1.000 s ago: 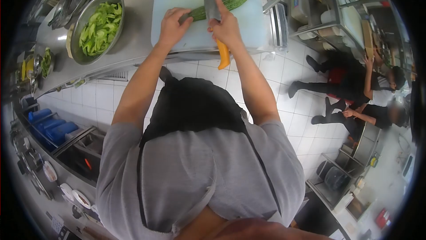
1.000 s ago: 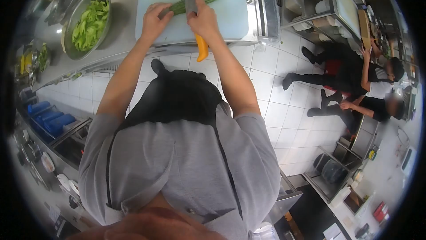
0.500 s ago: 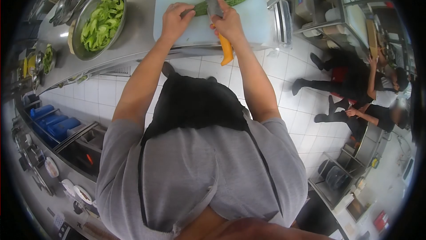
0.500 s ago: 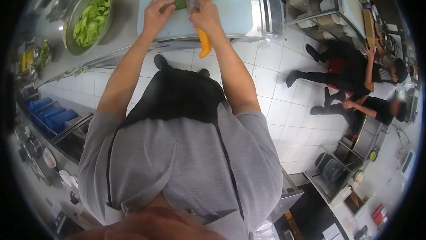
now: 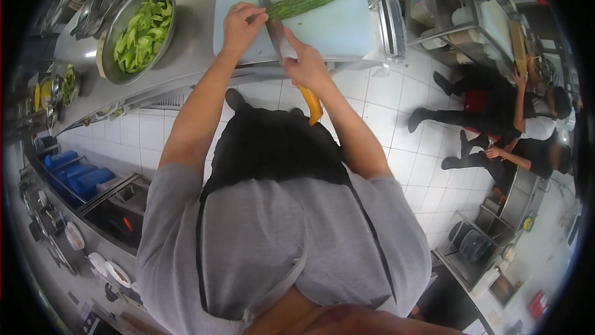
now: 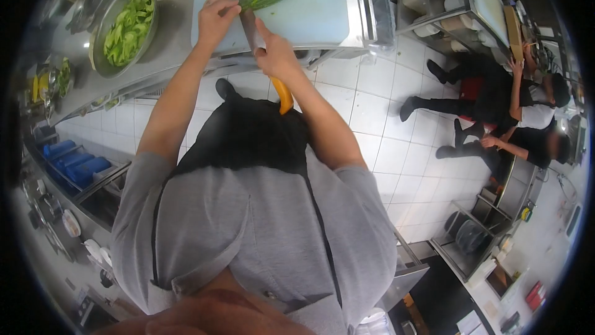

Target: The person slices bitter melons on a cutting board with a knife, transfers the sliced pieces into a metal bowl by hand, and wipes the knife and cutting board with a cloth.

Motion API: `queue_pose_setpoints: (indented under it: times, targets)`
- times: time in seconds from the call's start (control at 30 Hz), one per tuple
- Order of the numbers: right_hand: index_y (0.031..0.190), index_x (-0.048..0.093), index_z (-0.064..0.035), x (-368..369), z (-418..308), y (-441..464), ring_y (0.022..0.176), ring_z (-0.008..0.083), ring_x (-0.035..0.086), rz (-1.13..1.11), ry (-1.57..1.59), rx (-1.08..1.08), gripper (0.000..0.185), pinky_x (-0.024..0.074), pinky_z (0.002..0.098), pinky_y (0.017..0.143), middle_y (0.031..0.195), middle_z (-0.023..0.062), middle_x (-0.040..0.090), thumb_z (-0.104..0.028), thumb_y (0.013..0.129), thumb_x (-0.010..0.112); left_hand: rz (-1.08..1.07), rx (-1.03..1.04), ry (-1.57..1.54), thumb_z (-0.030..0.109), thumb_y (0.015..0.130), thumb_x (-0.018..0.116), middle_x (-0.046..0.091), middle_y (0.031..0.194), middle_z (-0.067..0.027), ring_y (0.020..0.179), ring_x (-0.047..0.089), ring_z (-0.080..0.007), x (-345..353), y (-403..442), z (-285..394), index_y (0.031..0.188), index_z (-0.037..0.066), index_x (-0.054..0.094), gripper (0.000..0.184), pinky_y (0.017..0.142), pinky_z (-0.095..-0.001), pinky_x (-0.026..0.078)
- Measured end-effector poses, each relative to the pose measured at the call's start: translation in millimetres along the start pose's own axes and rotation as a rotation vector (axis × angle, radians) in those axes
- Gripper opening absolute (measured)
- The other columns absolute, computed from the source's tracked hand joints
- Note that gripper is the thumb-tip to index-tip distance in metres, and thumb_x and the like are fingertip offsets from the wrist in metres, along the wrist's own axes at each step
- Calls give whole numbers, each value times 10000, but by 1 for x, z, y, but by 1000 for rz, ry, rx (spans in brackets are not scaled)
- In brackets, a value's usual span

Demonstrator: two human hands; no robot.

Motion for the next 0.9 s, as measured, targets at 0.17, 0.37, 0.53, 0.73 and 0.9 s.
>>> queue_pose_setpoints:
  times: [0.17,0.37,0.53,0.73,0.9]
  targets:
    - [1592,349,-122,-1,0,-5,551,233,617,55,-190,-113,774,542,371,576,697,159,673,-56,852,564,-28,46,73,172,817,790,717,1042,-90,1018,612,-314,-1,1,19,1074,114,771,265,889,-411,508]
    - [1571,347,-55,-28,-13,-15,801,426,670,103,-134,-75,770,549,443,791,833,262,694,-70,846,605,101,-34,300,142,849,738,686,1097,-113,1024,585,-335,-17,23,-10,1116,102,749,270,932,-442,485]
    - [1577,358,-51,-64,-18,10,527,185,650,261,17,-108,741,544,335,515,725,130,694,-29,865,564,66,248,204,154,831,743,675,1123,-105,1051,587,-331,1,16,46,1139,103,740,312,943,-450,477]
    - [1569,369,-41,-76,-22,34,542,184,670,233,65,-36,734,554,332,512,775,138,712,-16,864,572,4,162,153,136,803,775,681,1166,-95,1102,593,-315,17,6,37,1108,123,747,307,967,-424,474]
    - [1562,385,-39,-74,-17,48,525,179,658,229,52,-33,726,550,332,505,752,138,712,-28,865,586,11,218,130,123,797,786,706,1092,-86,1046,615,-312,18,6,36,1070,115,757,275,933,-417,483]
Point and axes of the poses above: each hand's wrist, its own y-axis towards the middle knuckle, its own x-axis out of the palm, z = x × y, the point moved 10 cm from there along y, towards the middle knuckle
